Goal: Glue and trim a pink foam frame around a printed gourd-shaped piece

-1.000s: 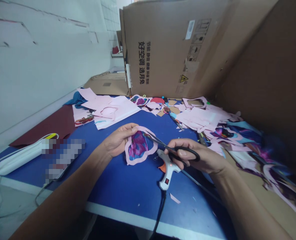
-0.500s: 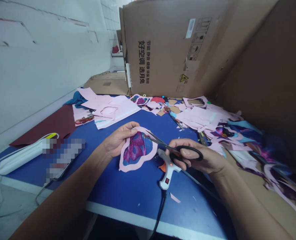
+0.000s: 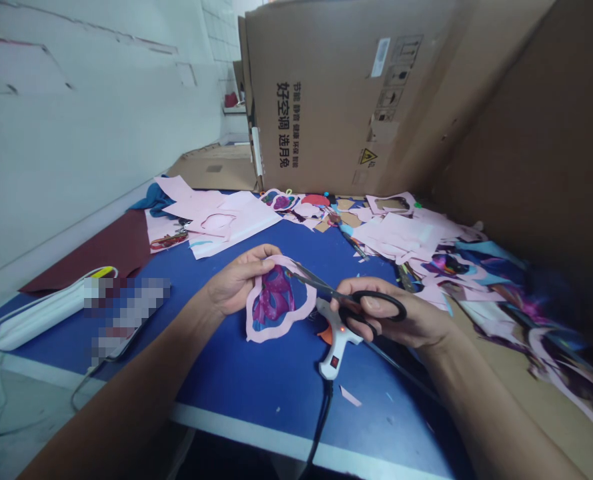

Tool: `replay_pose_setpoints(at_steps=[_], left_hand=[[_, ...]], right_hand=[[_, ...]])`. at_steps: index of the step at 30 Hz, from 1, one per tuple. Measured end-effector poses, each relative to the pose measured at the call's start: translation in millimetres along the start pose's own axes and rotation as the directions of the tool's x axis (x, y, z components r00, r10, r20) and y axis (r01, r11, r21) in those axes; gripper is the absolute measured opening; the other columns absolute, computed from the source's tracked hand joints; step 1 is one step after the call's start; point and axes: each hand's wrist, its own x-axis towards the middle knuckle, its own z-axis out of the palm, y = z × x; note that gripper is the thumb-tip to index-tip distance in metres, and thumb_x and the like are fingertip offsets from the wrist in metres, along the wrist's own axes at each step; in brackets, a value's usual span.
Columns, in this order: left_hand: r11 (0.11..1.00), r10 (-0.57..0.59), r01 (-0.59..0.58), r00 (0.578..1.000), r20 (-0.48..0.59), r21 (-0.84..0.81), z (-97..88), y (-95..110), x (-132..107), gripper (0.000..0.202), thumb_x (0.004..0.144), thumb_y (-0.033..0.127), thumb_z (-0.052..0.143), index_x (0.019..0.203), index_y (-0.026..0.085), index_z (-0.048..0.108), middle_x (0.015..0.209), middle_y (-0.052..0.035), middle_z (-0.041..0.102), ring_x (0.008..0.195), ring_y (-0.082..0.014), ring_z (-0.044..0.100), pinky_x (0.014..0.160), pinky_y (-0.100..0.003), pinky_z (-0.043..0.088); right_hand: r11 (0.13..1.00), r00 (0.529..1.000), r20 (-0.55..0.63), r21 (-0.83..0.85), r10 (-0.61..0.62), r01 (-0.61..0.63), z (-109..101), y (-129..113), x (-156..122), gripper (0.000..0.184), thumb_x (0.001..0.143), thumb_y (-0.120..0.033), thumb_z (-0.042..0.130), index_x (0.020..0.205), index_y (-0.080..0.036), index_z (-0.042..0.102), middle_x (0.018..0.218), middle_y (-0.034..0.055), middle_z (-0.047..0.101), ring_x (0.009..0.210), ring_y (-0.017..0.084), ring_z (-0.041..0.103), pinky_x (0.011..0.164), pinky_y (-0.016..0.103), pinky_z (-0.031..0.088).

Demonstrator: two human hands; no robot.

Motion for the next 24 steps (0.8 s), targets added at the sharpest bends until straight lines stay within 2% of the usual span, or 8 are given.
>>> replay_pose_setpoints(at_steps=[11,24], left_hand=[[1.000,-0.009,0.009,1.000,-0.003,0.027,4.1,1.6,-1.4,0.028,0.075,0.018,0.096,0.095,0.016,0.077,0.091,-0.0053,0.080,0.077,-0.0138,0.074,0.076,-0.024,0.058],[0.999,-0.005,0.005,1.000,0.001,0.039,0.8,-0.4,-0.2,0.033,0.074,0.021,0.099,0.098,0.014,0.076,0.091,-0.0053,0.079,0.076,-0.0130,0.073,0.076,-0.023,0.060]], right_hand=[[1.000,0.998,0.048,-0.003,-0.029,0.029,-1.0,-0.1,0.9,0.056,0.086,-0.063,0.088,0.114,-0.015,0.082,0.064,0.0007,0.060,0.054,0.009,0.039,0.047,0.022,0.023],[0.999,0.998,0.057,-0.005,-0.036,0.036,-2.6,1.2,1.0,0.058,0.089,-0.062,0.086,0.116,-0.012,0.081,0.063,0.0001,0.061,0.053,0.008,0.036,0.046,0.021,0.022]])
